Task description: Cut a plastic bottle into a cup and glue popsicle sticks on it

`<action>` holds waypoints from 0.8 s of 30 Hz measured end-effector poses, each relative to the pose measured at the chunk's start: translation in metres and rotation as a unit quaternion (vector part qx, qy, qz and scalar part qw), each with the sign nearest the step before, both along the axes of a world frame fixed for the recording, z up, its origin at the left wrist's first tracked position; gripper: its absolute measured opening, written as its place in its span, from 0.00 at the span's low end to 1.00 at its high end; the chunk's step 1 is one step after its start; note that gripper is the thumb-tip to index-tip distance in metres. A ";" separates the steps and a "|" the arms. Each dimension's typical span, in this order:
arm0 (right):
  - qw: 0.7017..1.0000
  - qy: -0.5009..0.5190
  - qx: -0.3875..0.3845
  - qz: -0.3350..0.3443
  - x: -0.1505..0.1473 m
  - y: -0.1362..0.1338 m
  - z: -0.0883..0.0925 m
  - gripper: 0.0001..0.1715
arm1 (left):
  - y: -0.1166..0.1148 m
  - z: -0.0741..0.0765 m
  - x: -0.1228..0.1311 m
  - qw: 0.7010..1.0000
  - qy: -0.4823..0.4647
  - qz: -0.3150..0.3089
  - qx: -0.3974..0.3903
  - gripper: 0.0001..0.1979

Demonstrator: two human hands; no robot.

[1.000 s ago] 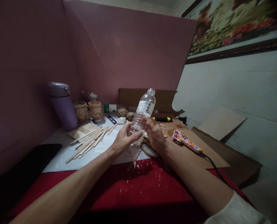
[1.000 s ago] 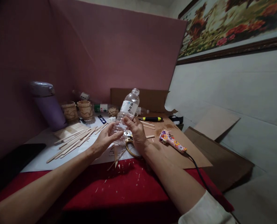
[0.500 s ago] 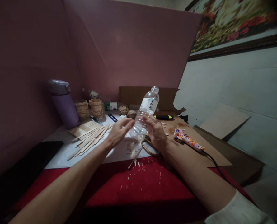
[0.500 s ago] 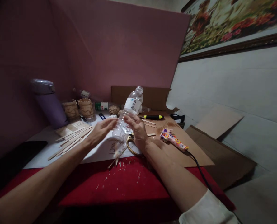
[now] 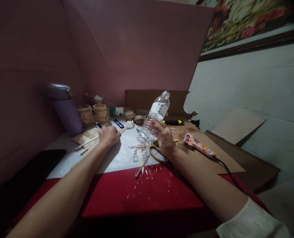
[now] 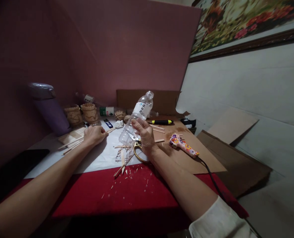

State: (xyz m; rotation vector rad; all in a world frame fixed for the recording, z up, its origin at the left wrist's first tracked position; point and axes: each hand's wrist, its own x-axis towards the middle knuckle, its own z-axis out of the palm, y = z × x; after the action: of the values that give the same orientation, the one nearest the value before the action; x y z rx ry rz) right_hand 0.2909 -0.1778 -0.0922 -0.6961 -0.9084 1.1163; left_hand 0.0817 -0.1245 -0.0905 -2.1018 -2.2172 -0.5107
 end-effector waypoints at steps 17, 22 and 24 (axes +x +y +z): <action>1.000 -0.026 -0.004 -0.013 0.001 -0.001 -0.001 0.26 | -0.014 0.006 0.015 0.870 -0.478 -0.118 0.023 0.08; 0.999 -0.039 -0.016 -0.016 0.000 -0.001 0.000 0.28 | -0.030 0.008 0.029 0.788 -0.585 -0.191 -0.039 0.11; 0.999 -0.047 -0.021 -0.006 0.000 0.000 0.000 0.28 | -0.033 0.009 0.029 0.752 -0.623 -0.211 -0.056 0.13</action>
State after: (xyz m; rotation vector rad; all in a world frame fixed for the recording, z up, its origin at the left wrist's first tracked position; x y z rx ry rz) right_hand 0.2906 -0.1780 -0.0925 -0.7936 -0.9607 1.1017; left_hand 0.1112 -0.1571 -0.0811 -2.7095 -2.0252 -2.4761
